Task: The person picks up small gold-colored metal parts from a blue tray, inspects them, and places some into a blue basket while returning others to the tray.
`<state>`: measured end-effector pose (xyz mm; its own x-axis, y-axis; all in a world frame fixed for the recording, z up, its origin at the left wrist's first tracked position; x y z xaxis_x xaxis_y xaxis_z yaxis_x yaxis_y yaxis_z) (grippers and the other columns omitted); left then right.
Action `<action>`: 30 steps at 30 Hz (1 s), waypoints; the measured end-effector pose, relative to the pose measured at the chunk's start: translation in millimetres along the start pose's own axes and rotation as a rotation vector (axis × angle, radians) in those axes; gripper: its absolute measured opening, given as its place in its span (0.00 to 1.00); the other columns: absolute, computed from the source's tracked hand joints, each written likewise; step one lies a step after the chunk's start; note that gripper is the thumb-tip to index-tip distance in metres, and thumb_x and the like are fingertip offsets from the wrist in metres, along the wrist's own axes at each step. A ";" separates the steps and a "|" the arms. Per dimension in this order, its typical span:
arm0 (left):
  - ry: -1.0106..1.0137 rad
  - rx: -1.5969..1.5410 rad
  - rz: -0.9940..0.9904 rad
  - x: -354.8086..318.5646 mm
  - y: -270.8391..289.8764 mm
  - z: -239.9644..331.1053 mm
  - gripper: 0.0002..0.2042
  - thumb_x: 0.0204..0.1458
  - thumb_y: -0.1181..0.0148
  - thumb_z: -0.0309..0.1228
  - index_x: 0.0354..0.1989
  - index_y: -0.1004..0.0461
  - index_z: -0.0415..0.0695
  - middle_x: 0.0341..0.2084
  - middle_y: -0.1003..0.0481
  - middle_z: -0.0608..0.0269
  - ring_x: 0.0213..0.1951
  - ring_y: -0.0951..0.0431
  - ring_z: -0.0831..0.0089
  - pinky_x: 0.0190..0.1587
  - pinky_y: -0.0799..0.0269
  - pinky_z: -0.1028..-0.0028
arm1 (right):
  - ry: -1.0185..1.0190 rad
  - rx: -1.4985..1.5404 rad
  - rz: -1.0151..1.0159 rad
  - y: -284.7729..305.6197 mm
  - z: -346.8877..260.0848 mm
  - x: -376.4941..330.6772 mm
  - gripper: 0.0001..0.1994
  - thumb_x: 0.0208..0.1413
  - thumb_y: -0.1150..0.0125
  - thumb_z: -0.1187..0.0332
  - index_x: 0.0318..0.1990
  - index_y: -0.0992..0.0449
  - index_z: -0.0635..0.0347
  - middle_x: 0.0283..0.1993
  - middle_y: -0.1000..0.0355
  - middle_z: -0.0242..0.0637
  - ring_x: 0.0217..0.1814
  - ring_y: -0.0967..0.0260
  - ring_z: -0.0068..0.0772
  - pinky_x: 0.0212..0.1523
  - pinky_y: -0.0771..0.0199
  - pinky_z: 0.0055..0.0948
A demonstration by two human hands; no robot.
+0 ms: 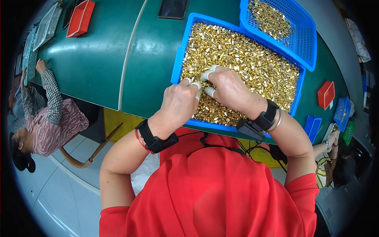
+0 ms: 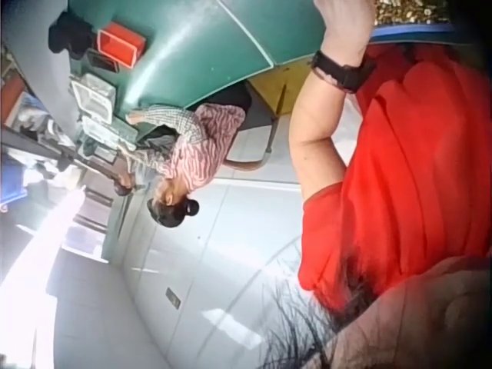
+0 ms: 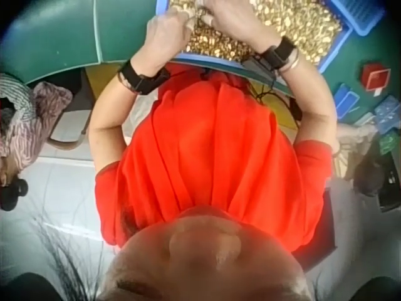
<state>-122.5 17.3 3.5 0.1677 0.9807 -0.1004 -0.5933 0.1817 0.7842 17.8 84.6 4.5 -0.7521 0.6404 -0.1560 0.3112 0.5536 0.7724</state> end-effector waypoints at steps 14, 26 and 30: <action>0.061 -0.047 -0.088 15.0 4.5 -6.0 0.04 0.42 0.39 0.24 0.25 0.26 0.36 0.20 0.27 0.44 0.25 0.25 0.47 0.28 0.30 0.55 | 0.037 -0.015 -0.094 -1.4 -4.0 3.8 0.08 0.41 0.36 0.73 0.29 0.28 0.65 0.28 0.30 0.50 0.31 0.30 0.53 0.32 0.29 0.46; -0.006 0.049 -0.070 12.7 3.2 -8.0 0.05 0.43 0.38 0.25 0.29 0.23 0.38 0.21 0.27 0.47 0.24 0.26 0.48 0.28 0.31 0.56 | 0.074 -0.008 -0.064 -5.2 -1.2 3.1 0.07 0.41 0.37 0.74 0.29 0.28 0.65 0.27 0.30 0.50 0.30 0.30 0.53 0.32 0.30 0.45; -0.067 0.024 -0.050 8.2 7.8 -2.0 0.06 0.44 0.36 0.25 0.31 0.22 0.38 0.22 0.27 0.49 0.23 0.26 0.50 0.26 0.31 0.59 | 0.070 0.077 -0.053 4.1 3.8 -4.0 0.09 0.42 0.36 0.72 0.31 0.26 0.65 0.28 0.30 0.48 0.30 0.30 0.52 0.31 0.30 0.44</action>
<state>-127.4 26.9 7.6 0.2498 0.9632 -0.0991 -0.5638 0.2279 0.7939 24.3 86.4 6.0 -0.8066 0.5717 -0.1502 0.3114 0.6270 0.7140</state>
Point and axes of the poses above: each hand's wrist, its own x-axis towards the middle knuckle, its own y-axis out of the back of the hand, z = x × y, the point moved 3 cm from there along x, towards the middle knuckle
